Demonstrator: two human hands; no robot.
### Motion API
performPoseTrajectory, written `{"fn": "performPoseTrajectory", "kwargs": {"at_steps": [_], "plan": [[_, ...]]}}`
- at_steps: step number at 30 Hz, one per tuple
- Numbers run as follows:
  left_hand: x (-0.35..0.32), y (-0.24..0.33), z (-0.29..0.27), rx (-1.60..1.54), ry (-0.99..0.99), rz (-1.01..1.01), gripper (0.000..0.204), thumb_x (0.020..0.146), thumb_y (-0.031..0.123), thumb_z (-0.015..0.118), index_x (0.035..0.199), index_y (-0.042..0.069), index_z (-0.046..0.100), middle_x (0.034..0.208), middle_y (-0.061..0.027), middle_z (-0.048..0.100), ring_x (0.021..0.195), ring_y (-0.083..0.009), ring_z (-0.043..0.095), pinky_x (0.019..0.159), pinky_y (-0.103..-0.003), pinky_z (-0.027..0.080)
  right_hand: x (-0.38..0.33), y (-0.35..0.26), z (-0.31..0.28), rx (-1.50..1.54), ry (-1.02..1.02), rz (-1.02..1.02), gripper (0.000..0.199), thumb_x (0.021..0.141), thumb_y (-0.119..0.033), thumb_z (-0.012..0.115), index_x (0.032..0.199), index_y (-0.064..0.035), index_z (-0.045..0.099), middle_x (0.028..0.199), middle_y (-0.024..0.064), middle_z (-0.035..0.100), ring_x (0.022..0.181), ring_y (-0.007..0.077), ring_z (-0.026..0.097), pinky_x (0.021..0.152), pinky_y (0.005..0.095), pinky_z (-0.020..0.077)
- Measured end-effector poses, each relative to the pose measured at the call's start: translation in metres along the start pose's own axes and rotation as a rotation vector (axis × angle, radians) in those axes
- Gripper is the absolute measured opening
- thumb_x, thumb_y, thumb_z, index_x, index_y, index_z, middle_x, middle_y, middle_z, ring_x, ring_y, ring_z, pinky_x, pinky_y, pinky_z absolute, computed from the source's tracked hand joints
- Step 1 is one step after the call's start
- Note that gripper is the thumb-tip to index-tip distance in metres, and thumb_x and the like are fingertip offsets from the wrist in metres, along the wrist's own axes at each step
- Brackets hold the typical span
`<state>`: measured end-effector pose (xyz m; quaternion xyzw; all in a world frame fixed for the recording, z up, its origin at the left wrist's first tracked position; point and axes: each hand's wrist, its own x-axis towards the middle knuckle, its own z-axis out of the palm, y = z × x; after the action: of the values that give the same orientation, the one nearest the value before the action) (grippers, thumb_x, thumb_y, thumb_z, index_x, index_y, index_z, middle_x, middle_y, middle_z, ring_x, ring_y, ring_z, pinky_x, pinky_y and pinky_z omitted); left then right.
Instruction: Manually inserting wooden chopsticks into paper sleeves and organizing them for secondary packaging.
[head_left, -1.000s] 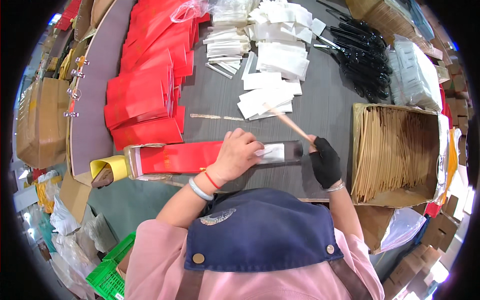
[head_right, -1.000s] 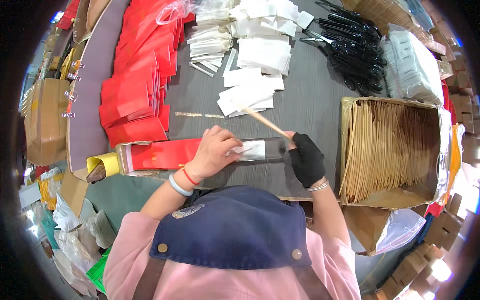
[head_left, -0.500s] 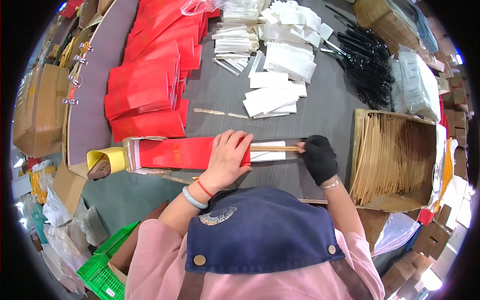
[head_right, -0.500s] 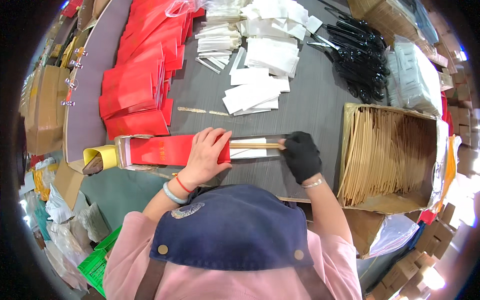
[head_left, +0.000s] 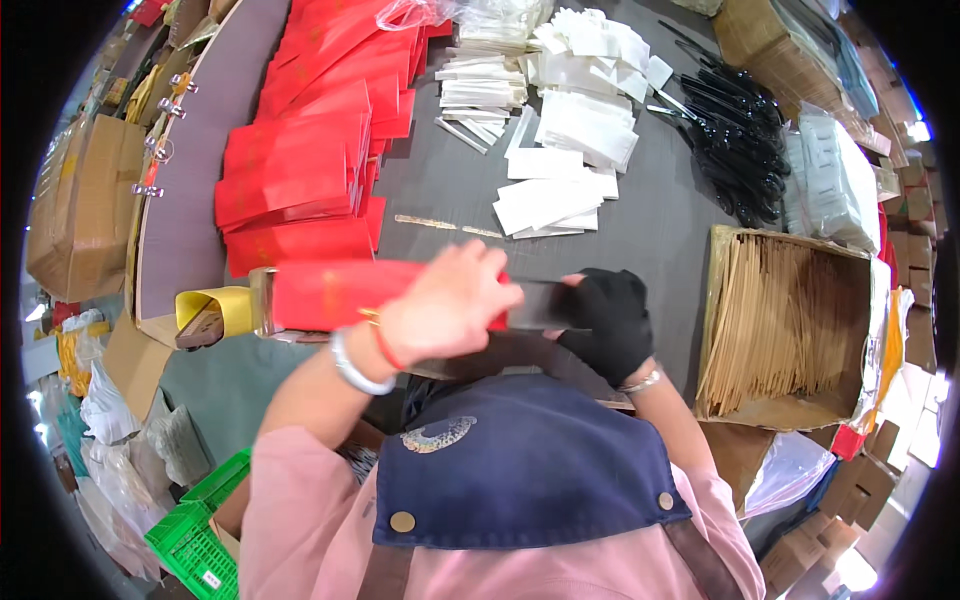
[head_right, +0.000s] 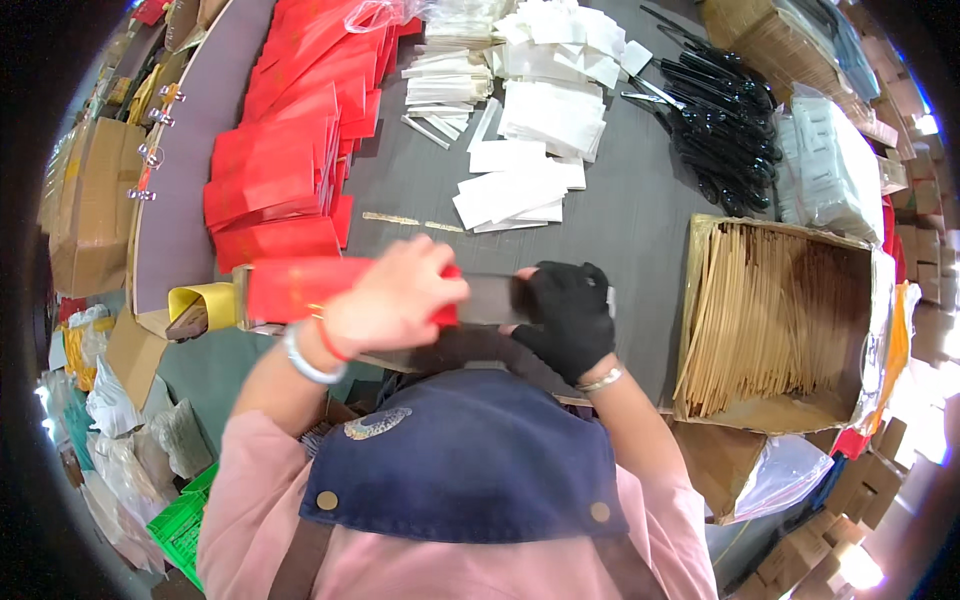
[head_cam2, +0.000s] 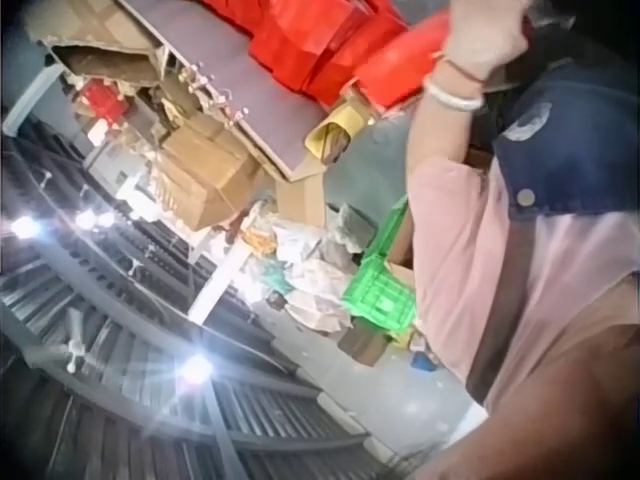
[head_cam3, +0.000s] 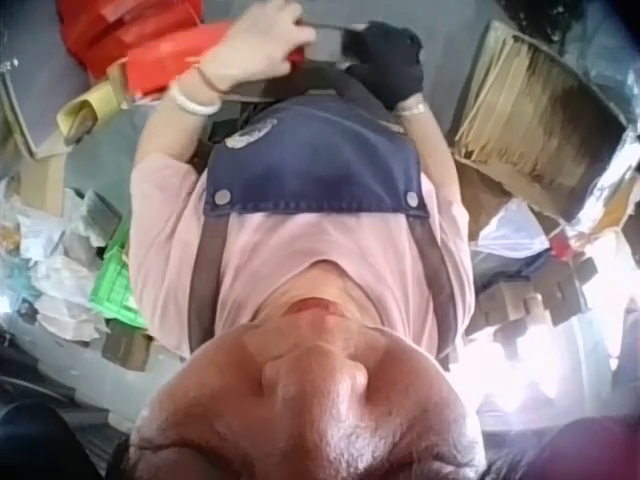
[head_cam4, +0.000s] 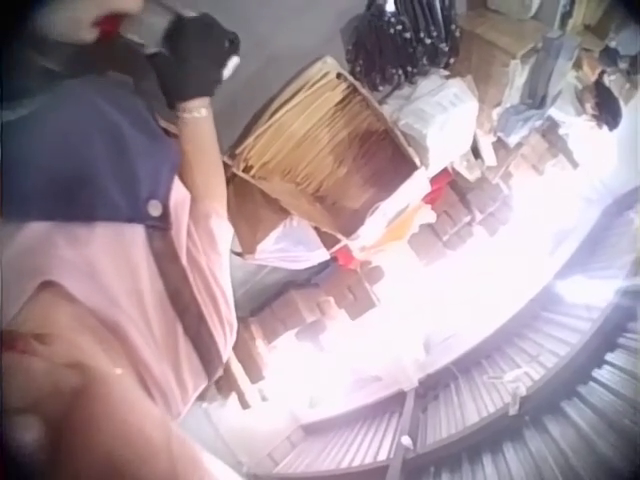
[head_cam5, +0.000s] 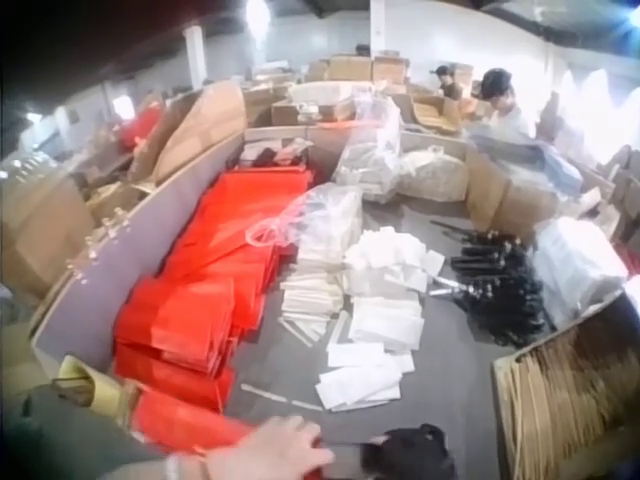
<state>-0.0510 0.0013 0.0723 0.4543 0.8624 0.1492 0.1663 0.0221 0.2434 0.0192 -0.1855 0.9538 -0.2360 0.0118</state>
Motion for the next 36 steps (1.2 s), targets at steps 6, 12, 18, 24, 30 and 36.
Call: {"fn": "performPoseTrajectory", "kwargs": {"at_steps": [6, 12, 18, 24, 30, 36], "plan": [[-0.041, -0.079, -0.049, 0.517, 0.548, -0.272, 0.036, 0.063, 0.001, 0.071, 0.098, 0.004, 0.065, 0.115, -0.0173, 0.055, 0.105, -0.0367, 0.053, 0.089, -0.045, 0.047, -0.003, 0.006, -0.031, 0.019, 0.078, 0.316, 0.059, 0.065, -0.03, 0.083, 0.114, -0.0093, 0.057, 0.102, 0.0095, 0.061, 0.095, 0.0306, 0.059, 0.086, 0.0437, 0.0425], [-0.027, -0.007, 0.095, -0.091, 0.461, -0.749, 0.099, 0.066, 0.049, 0.083, 0.143, 0.005, 0.039, 0.148, -0.0205, 0.032, 0.138, -0.0454, 0.024, 0.113, -0.062, 0.014, -0.009, -0.004, -0.022, -0.099, 0.015, 0.24, 0.061, 0.062, -0.031, 0.084, 0.113, -0.0108, 0.058, 0.106, 0.008, 0.06, 0.1, 0.0282, 0.057, 0.091, 0.0428, 0.0383], [-0.031, -0.013, 0.11, -0.15, 0.484, -0.741, 0.101, 0.066, 0.046, 0.084, 0.144, 0.002, 0.037, 0.15, -0.0207, 0.03, 0.141, -0.0445, 0.019, 0.113, -0.063, 0.011, -0.011, -0.003, -0.027, -0.133, -0.09, 0.188, 0.062, 0.062, -0.032, 0.084, 0.115, -0.0107, 0.059, 0.108, 0.0079, 0.06, 0.103, 0.0282, 0.057, 0.094, 0.0435, 0.0365], [-0.032, -0.016, 0.107, -0.19, 0.465, -0.726, 0.104, 0.066, 0.046, 0.084, 0.146, 0.001, 0.034, 0.151, -0.0211, 0.029, 0.142, -0.0425, 0.017, 0.114, -0.063, 0.01, -0.009, -0.012, -0.019, -0.055, -0.164, 0.149, 0.063, 0.063, -0.034, 0.083, 0.115, -0.0092, 0.06, 0.11, 0.0088, 0.06, 0.103, 0.0285, 0.057, 0.095, 0.0444, 0.0375], [-0.031, -0.018, 0.107, -0.203, 0.463, -0.708, 0.106, 0.067, 0.047, 0.083, 0.146, -0.001, 0.031, 0.151, -0.0219, 0.028, 0.143, -0.0417, 0.018, 0.113, -0.064, 0.009, 0.011, -0.032, 0.002, -0.007, -0.181, 0.063, 0.063, 0.065, -0.04, 0.081, 0.116, -0.0092, 0.06, 0.111, 0.0098, 0.06, 0.105, 0.0281, 0.057, 0.096, 0.0448, 0.0373], [-0.03, -0.013, 0.108, -0.185, 0.495, -0.689, 0.108, 0.064, 0.047, 0.085, 0.146, 0.001, 0.032, 0.151, -0.0207, 0.03, 0.143, -0.0416, 0.02, 0.113, -0.064, 0.009, -0.012, -0.003, -0.023, -0.121, -0.107, 0.177, 0.061, 0.062, -0.035, 0.083, 0.113, -0.0113, 0.06, 0.109, 0.0074, 0.06, 0.102, 0.028, 0.056, 0.095, 0.0441, 0.0358]]}}
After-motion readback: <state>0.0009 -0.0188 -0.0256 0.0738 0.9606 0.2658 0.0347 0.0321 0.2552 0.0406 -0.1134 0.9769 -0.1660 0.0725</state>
